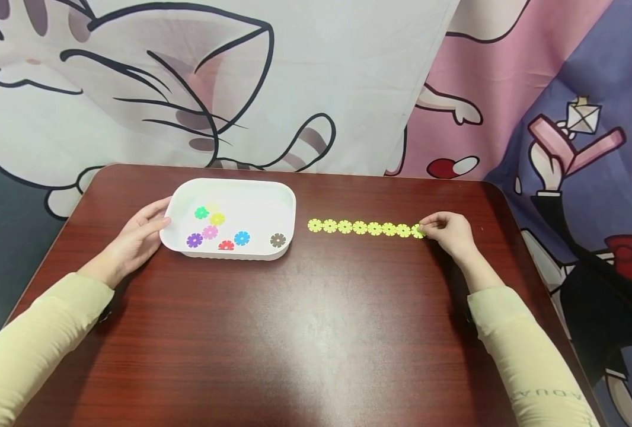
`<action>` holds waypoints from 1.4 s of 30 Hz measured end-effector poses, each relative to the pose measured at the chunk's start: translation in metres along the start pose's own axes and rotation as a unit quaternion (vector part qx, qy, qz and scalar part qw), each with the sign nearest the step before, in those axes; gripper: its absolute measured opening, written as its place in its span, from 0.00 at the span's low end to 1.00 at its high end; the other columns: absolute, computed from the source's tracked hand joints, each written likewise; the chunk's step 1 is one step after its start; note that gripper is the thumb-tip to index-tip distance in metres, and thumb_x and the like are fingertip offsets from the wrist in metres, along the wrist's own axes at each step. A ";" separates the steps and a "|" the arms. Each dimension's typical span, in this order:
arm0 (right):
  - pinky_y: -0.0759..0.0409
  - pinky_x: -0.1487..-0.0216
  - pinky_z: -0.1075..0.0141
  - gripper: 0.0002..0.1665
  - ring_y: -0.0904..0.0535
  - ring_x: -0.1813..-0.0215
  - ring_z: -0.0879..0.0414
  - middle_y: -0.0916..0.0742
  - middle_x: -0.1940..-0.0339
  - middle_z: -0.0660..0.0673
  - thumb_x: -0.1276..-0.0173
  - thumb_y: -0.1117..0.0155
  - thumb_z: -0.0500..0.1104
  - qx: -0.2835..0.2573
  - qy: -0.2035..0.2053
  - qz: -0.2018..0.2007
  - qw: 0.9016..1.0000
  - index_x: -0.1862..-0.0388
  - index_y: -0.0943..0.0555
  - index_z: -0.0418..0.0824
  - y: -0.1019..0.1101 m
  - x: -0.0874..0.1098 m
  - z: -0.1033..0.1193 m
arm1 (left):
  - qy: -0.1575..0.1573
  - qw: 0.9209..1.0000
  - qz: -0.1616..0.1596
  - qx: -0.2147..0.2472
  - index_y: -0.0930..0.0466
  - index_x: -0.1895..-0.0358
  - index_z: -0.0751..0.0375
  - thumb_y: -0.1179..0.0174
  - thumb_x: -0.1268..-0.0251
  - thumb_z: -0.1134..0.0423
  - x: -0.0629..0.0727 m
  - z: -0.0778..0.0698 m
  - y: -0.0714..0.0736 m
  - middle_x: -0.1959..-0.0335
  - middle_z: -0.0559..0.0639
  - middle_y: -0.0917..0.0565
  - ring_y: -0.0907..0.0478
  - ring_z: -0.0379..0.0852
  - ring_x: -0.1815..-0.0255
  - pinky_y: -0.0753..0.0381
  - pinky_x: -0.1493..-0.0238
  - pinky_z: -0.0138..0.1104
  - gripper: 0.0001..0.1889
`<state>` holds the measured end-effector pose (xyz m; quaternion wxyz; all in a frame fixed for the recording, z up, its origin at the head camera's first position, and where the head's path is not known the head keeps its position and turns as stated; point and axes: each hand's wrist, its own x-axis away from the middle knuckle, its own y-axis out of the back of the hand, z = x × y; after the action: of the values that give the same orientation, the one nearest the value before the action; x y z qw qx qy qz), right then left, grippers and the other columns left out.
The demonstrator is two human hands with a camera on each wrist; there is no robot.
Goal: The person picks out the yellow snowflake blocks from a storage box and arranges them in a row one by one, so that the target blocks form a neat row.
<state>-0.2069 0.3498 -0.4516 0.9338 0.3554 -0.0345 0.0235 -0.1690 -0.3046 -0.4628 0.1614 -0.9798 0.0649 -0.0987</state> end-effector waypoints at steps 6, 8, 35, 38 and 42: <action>0.28 0.68 0.80 0.13 0.25 0.73 0.78 0.15 0.77 0.66 0.32 0.23 0.39 0.079 0.034 -0.013 0.996 0.56 0.10 0.30 -0.001 -0.001 0.000 | -0.008 1.000 0.006 0.012 0.26 0.33 0.50 0.44 0.21 0.73 0.000 0.000 -0.001 0.38 0.37 0.20 0.19 0.31 0.40 0.17 0.41 0.23 0.20; 0.29 0.68 0.80 0.12 0.25 0.74 0.78 0.13 0.76 0.62 0.32 0.23 0.40 0.090 0.037 -0.016 0.995 0.57 0.10 0.31 -0.001 -0.001 0.000 | -0.008 1.000 0.006 0.011 0.27 0.33 0.50 0.44 0.21 0.73 0.000 0.000 -0.001 0.38 0.37 0.20 0.19 0.31 0.40 0.16 0.41 0.23 0.20; 0.28 0.70 0.78 0.16 0.25 0.74 0.76 0.16 0.78 0.69 0.31 0.23 0.42 0.060 0.012 -0.013 0.998 0.54 0.12 0.29 0.000 -0.002 -0.002 | -0.008 1.000 0.007 0.002 0.28 0.31 0.51 0.44 0.20 0.72 -0.001 0.000 0.000 0.38 0.38 0.21 0.19 0.31 0.40 0.17 0.40 0.23 0.21; 0.27 0.71 0.79 0.16 0.25 0.73 0.76 0.16 0.77 0.70 0.31 0.24 0.40 0.046 0.011 -0.008 0.999 0.53 0.12 0.28 0.001 -0.001 -0.002 | -0.007 1.000 0.006 0.004 0.28 0.31 0.52 0.44 0.20 0.72 -0.002 0.000 0.000 0.38 0.38 0.20 0.19 0.31 0.40 0.17 0.40 0.23 0.20; 0.26 0.70 0.80 0.17 0.24 0.72 0.77 0.15 0.77 0.72 0.30 0.24 0.39 0.029 0.010 0.001 1.000 0.51 0.12 0.26 0.002 -0.002 -0.001 | -0.009 1.000 0.008 0.009 0.27 0.33 0.51 0.44 0.20 0.73 -0.001 0.000 0.000 0.38 0.38 0.20 0.18 0.31 0.40 0.17 0.40 0.23 0.20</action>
<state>-0.2085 0.3525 -0.4512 0.9234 0.3819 -0.0249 0.0290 -0.1701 -0.3043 -0.4633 0.1713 -0.9787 0.0700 -0.0891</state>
